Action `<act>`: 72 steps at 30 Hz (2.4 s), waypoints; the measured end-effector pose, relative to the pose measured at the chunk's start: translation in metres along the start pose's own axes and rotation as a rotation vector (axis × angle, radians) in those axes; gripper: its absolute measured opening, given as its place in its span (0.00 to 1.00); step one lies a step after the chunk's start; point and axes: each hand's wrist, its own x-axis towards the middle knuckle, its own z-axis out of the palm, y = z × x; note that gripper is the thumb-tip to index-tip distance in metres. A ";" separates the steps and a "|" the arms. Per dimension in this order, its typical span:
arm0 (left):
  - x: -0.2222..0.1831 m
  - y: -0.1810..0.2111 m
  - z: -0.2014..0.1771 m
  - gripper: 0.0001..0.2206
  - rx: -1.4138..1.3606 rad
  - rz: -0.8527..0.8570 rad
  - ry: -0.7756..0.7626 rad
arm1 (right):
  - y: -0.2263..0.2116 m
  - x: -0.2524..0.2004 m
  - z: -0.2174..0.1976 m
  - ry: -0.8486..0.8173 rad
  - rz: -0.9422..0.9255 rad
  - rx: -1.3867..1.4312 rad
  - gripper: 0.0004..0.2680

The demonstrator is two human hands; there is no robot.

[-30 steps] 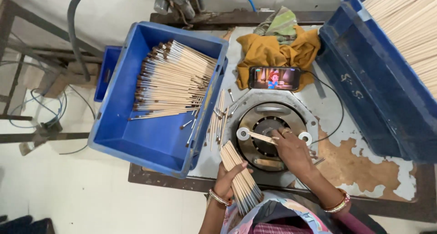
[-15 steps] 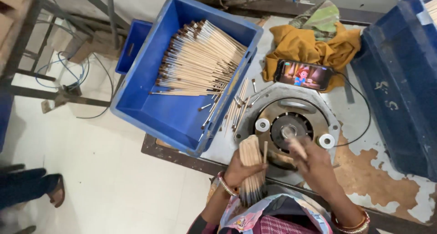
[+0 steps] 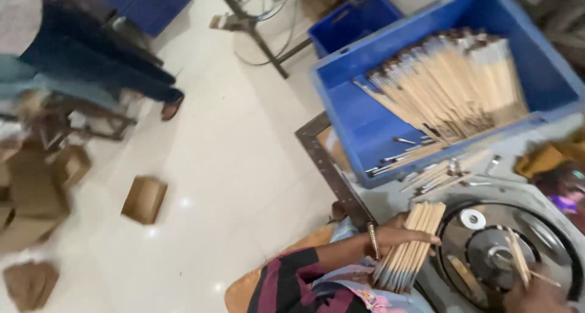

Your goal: Operating a machine to process or coat bundles of agarbatti sticks.

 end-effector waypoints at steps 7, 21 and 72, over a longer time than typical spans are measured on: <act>0.003 -0.016 -0.010 0.16 0.138 0.080 -0.114 | -0.086 -0.015 -0.096 -0.036 0.048 0.197 0.11; 0.005 0.012 0.029 0.17 0.342 -0.007 -0.132 | -0.136 -0.060 -0.208 0.350 0.087 0.334 0.10; 0.005 0.010 0.041 0.16 0.225 -0.121 0.016 | -0.141 -0.051 -0.207 0.146 0.050 0.326 0.12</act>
